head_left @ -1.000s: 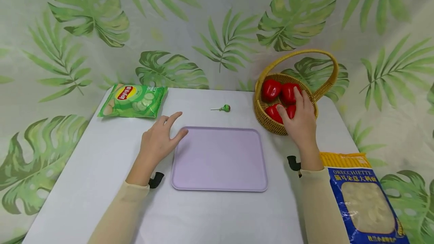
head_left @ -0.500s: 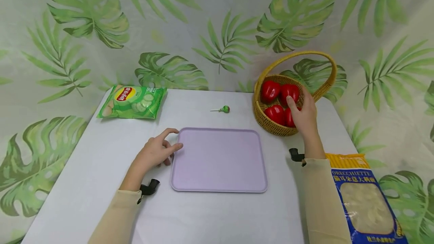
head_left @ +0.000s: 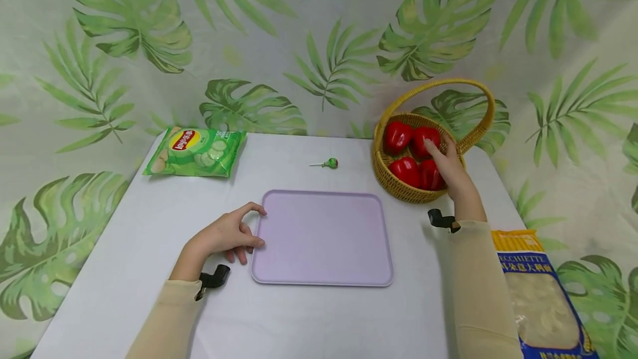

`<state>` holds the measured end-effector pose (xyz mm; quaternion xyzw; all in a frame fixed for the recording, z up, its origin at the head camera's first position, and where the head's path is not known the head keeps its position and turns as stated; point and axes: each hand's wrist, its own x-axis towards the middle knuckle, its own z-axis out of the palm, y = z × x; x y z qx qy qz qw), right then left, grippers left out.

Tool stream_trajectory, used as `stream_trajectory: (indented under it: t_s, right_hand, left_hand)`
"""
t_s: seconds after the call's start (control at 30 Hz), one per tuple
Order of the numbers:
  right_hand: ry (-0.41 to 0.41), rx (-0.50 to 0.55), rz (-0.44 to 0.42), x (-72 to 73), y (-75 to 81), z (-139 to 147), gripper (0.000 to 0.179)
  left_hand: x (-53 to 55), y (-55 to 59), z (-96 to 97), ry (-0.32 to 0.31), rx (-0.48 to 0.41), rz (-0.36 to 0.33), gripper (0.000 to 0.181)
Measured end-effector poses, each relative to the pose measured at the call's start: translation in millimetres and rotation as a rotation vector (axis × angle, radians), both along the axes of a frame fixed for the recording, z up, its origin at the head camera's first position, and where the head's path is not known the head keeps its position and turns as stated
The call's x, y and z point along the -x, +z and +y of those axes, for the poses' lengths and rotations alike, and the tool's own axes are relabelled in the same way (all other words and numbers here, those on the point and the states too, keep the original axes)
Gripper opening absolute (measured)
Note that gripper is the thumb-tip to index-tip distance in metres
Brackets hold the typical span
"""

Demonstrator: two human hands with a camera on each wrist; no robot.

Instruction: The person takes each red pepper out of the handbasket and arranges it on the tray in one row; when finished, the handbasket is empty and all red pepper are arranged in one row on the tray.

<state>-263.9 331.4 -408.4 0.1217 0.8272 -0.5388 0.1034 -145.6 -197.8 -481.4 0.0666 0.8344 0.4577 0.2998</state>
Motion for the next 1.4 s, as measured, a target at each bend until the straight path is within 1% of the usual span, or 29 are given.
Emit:
stream_trajectory:
  t_s: [0.1,0.2,0.4,0.5,0.67,1.1,1.23,1.33,1.37,1.4]
  right_hand:
    - [0.004,0.043,-0.03,0.4,2.0,0,0.101]
    - [0.025,0.06,-0.042,0.2,3.3,0,0.102]
    - [0.123,-0.011,-0.028,1.1,0.5,2,0.105]
    - [0.155,-0.041,-0.017,2.4,-2.2,4,0.104]
    - [0.169,-0.068,-0.025,2.9,-4.0,7,0.101]
    - [0.198,-0.051,-0.012,2.9,-8.7,9,0.091]
    - [0.206,-0.063,0.002,2.3,-9.8,9,0.087]
    - [0.205,-0.07,0.006,2.0,-10.1,10,0.084]
    - [0.203,-0.065,0.0,0.3,-6.8,8,0.083]
    - [0.203,-0.065,-0.001,0.2,-7.1,8,0.083]
  left_hand:
    - [0.1,-0.4,-1.6,-0.017,-0.006,-0.032,0.065]
    - [0.8,-0.5,-3.7,-0.041,-0.016,-0.035,0.065]
    - [2.1,-1.1,-7.4,-0.056,-0.048,-0.052,0.068]
    - [2.6,-2.2,-8.4,-0.063,-0.065,-0.058,0.069]
    - [2.7,-3.5,-8.5,-0.069,-0.08,-0.069,0.069]
    - [2.2,-7.2,-9.3,-0.068,-0.101,-0.085,0.069]
    - [1.1,-6.9,-9.0,-0.067,-0.098,-0.087,0.069]
    - [0.7,-6.8,-8.8,-0.068,-0.098,-0.087,0.069]
    - [0.7,-6.9,-8.7,-0.067,-0.098,-0.088,0.069]
    - [0.6,-6.7,-8.7,-0.067,-0.098,-0.088,0.069]
